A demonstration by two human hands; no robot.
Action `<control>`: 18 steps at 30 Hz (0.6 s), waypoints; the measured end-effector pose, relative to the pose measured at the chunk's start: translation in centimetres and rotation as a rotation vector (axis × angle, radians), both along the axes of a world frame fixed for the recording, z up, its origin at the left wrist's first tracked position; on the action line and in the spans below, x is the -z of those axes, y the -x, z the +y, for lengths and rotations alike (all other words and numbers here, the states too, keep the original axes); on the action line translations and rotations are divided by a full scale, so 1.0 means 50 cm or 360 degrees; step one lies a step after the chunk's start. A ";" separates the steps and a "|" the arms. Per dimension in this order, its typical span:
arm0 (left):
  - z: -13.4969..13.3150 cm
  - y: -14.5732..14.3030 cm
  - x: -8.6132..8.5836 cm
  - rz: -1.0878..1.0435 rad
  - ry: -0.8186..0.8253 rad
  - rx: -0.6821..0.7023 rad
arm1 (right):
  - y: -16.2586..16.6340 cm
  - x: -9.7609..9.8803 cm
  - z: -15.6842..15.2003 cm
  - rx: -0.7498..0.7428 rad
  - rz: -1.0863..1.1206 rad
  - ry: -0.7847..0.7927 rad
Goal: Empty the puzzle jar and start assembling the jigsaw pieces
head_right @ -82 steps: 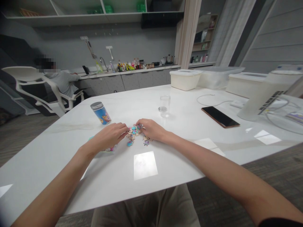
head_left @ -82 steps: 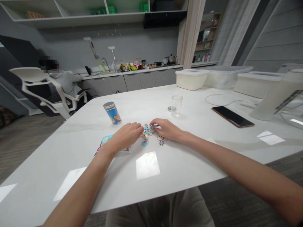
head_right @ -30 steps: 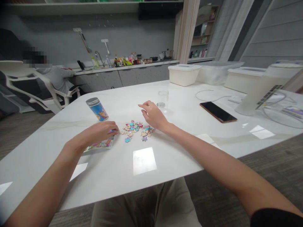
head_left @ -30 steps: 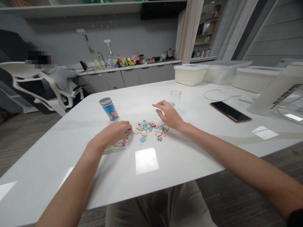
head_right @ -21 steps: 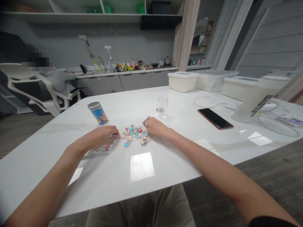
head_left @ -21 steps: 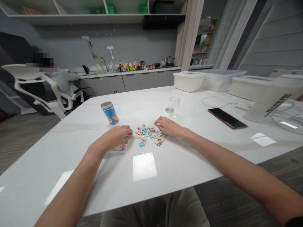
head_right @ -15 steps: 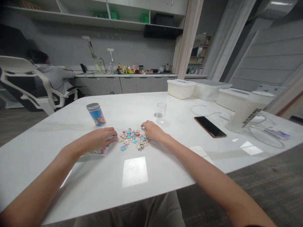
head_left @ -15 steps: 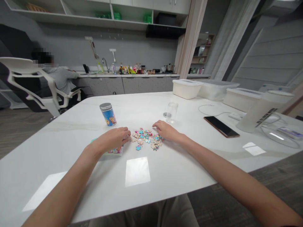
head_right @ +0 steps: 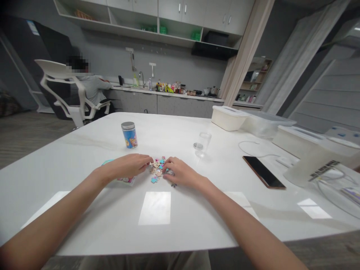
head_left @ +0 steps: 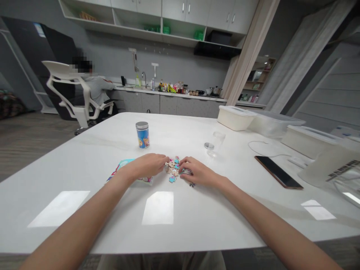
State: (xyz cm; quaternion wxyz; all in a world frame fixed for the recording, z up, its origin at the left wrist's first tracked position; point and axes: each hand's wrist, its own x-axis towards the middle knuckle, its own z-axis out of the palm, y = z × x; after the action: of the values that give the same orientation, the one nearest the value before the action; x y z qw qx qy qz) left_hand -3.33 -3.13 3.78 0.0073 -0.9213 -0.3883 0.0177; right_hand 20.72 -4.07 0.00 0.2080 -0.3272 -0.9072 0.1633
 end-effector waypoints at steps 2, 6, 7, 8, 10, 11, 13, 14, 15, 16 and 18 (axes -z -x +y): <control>-0.003 -0.001 -0.004 0.0017 0.0012 0.0008 | 0.000 0.005 0.003 0.0004 0.0010 -0.0033; 0.000 0.003 -0.001 0.0025 -0.0038 0.0083 | -0.003 0.015 0.011 0.0027 0.0031 -0.0104; 0.002 0.004 0.000 0.0023 -0.0054 0.0103 | -0.004 0.017 0.013 0.0042 0.0037 -0.0110; 0.003 0.005 0.001 0.0021 -0.0068 0.0119 | -0.004 0.018 0.014 0.0054 0.0044 -0.0115; 0.004 0.006 0.001 0.0012 -0.0075 0.0124 | -0.004 0.019 0.015 0.0068 0.0058 -0.0124; 0.003 0.006 0.000 0.0004 -0.0063 0.0114 | -0.004 0.018 0.015 0.0074 0.0065 -0.0133; 0.001 0.005 -0.002 -0.0011 -0.0021 0.0087 | -0.003 0.017 0.014 0.0088 0.0068 -0.0153; 0.000 0.004 -0.003 -0.0019 -0.0004 0.0081 | -0.002 0.017 0.014 0.0100 0.0064 -0.0165; 0.000 0.004 -0.003 -0.0025 0.0004 0.0082 | -0.001 0.016 0.014 0.0113 0.0056 -0.0177; 0.000 0.004 -0.003 -0.0027 0.0003 0.0085 | -0.001 0.016 0.014 0.0125 0.0046 -0.0188; 0.001 0.006 -0.001 -0.0022 -0.0010 0.0080 | -0.001 0.016 0.014 0.0143 0.0033 -0.0207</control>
State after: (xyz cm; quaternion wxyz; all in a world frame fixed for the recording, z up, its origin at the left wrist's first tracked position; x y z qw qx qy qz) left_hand -3.60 -3.10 3.85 0.0079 -0.9309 -0.3651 0.0099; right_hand 20.76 -3.35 -0.79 0.2453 -0.3518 -0.8980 0.0979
